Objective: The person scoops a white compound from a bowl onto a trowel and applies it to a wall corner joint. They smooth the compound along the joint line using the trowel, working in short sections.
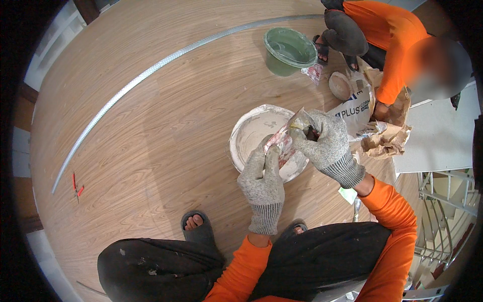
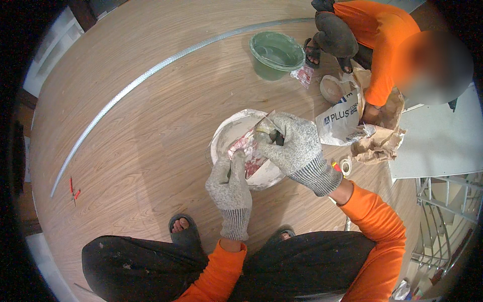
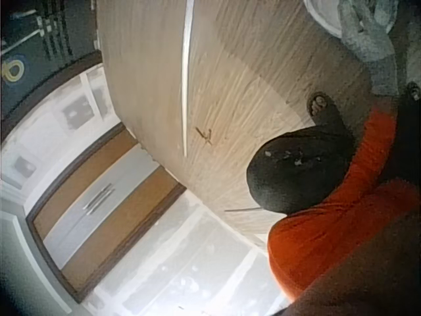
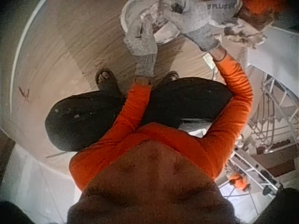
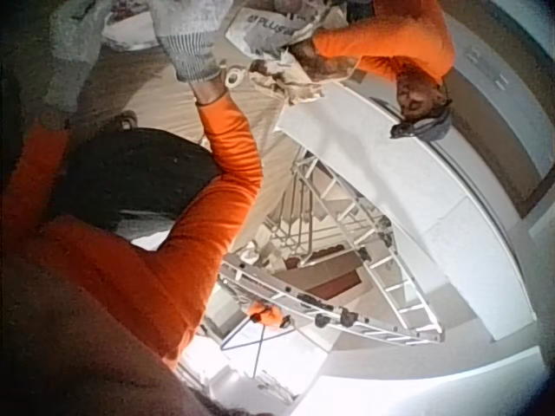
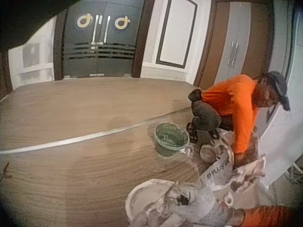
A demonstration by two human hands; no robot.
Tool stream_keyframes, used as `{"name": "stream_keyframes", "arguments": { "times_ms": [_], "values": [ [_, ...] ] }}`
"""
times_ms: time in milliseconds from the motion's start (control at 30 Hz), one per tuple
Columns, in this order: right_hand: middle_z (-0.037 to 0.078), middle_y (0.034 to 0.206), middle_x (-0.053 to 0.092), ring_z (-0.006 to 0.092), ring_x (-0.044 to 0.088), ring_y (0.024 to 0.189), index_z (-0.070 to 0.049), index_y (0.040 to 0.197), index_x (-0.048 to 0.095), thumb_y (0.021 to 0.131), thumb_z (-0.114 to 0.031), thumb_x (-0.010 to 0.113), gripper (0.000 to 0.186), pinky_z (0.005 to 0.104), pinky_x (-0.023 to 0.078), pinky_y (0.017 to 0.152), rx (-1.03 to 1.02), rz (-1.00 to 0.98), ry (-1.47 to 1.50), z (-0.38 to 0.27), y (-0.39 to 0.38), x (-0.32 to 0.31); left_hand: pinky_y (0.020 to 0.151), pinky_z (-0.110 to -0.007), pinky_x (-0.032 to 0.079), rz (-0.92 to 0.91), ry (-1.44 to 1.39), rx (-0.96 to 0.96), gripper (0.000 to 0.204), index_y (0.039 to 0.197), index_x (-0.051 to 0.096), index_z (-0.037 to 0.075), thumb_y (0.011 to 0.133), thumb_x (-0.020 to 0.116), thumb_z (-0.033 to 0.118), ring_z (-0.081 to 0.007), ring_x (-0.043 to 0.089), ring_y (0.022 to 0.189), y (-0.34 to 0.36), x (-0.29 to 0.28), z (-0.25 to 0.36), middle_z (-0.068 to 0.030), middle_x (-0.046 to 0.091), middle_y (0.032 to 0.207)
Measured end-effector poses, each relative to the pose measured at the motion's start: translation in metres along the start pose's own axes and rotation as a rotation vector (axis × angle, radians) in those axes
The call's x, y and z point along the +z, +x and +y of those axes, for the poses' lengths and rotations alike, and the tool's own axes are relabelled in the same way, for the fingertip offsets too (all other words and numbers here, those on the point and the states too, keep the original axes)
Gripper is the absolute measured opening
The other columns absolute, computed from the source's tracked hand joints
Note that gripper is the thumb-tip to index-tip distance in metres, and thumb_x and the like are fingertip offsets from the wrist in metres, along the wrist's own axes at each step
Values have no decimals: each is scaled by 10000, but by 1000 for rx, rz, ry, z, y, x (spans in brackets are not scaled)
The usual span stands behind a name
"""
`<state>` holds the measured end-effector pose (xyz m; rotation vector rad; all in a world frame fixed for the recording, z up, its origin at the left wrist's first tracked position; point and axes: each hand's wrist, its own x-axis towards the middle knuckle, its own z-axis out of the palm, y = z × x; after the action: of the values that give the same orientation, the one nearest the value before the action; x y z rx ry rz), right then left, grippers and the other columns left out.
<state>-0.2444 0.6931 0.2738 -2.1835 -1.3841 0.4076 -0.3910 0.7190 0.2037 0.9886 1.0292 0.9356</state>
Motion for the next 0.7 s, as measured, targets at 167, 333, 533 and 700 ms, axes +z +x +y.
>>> {"name": "stream_keyframes", "arguments": {
  "times_ms": [167,333,533,700],
  "values": [
    [95,773,643,221,607,651,-60,963,690,838,-236,781,234,351,521,639,-9,32,12,1,1,2,934,-321,544,-14,31,-12,290,1250,708,-42,984,684,69,-175,690,1080,2,-2,-7,-171,749,1164],
    [86,745,631,199,589,633,-57,947,697,845,-219,765,203,346,518,631,-6,3,6,6,2,-1,903,-320,552,8,3,-52,291,1246,706,-49,981,687,72,-168,695,1035,2,1,-5,-162,756,1142],
    [90,720,630,176,585,625,-50,937,707,849,-205,754,184,337,512,622,48,21,19,1,2,0,720,-270,488,79,1,-17,193,1086,722,-74,991,691,92,-83,580,843,5,1,-21,-36,673,925],
    [117,741,654,180,616,640,-46,937,717,857,-196,748,173,348,514,625,85,14,4,0,7,3,621,-251,429,118,54,21,190,1010,733,-65,1014,664,112,-40,503,741,12,-12,-21,47,609,809]
  ]
}}
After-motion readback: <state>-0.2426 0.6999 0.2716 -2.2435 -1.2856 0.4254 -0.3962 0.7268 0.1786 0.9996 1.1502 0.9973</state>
